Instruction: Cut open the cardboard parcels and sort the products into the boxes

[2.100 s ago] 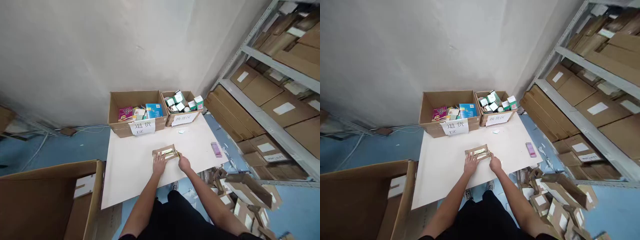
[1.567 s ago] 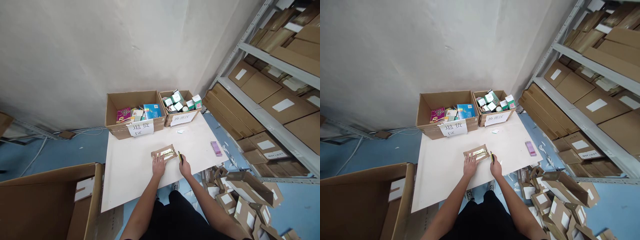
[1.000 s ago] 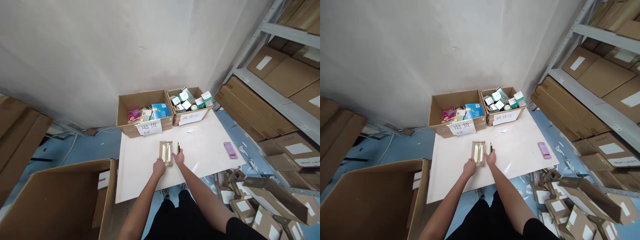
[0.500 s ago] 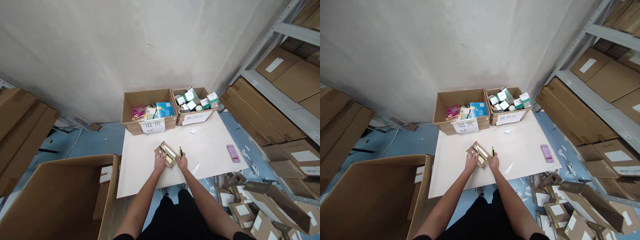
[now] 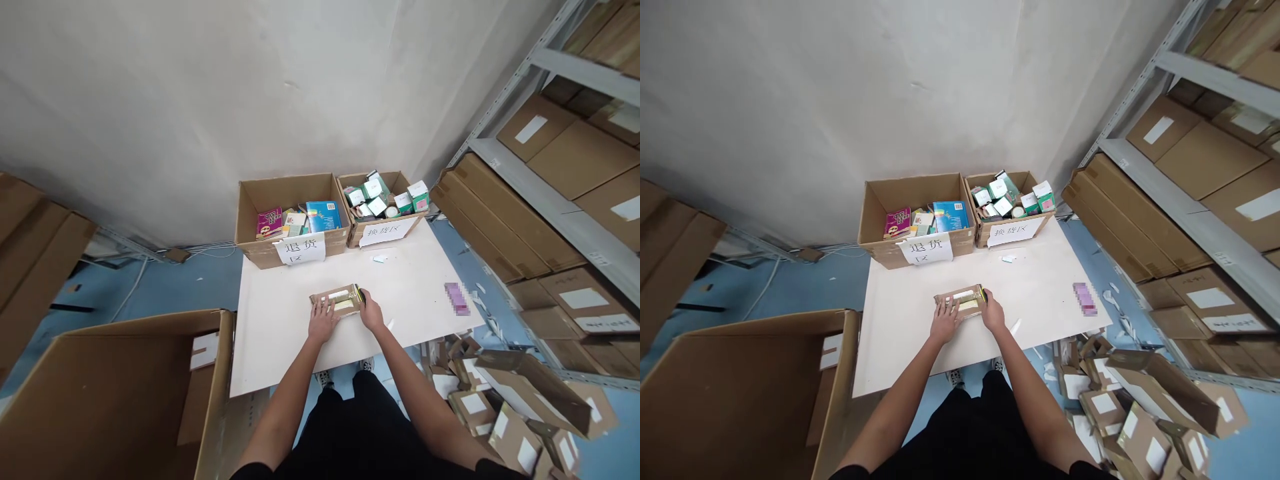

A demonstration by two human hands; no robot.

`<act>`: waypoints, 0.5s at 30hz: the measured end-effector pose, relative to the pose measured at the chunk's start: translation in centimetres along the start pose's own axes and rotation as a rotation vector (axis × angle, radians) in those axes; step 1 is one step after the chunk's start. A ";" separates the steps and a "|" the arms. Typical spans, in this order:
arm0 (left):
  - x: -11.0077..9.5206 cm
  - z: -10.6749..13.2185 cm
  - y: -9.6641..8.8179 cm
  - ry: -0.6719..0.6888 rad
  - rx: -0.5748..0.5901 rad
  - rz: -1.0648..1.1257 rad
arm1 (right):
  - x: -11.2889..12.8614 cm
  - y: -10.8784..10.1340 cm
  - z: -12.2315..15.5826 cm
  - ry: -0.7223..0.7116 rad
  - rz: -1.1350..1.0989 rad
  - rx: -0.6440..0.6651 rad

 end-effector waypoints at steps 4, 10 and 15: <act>-0.4 0.2 0.3 -0.013 -0.029 0.013 | -0.7 0.8 1.6 -0.012 0.159 0.069; -0.4 0.1 0.0 -0.039 -0.051 0.050 | 0.7 2.5 1.4 0.044 0.425 0.125; -0.4 0.0 0.2 -0.080 -0.059 0.089 | 2.0 2.6 0.9 0.038 0.419 0.167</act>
Point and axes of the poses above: each hand's wrist, its own z-axis away from the middle knuckle, its own y-axis out of the palm, x = y × z, the point moved 5 cm from there along -z, towards the middle knuckle, and after that the axes turned 6 degrees about -x, right-handed, at the moved point
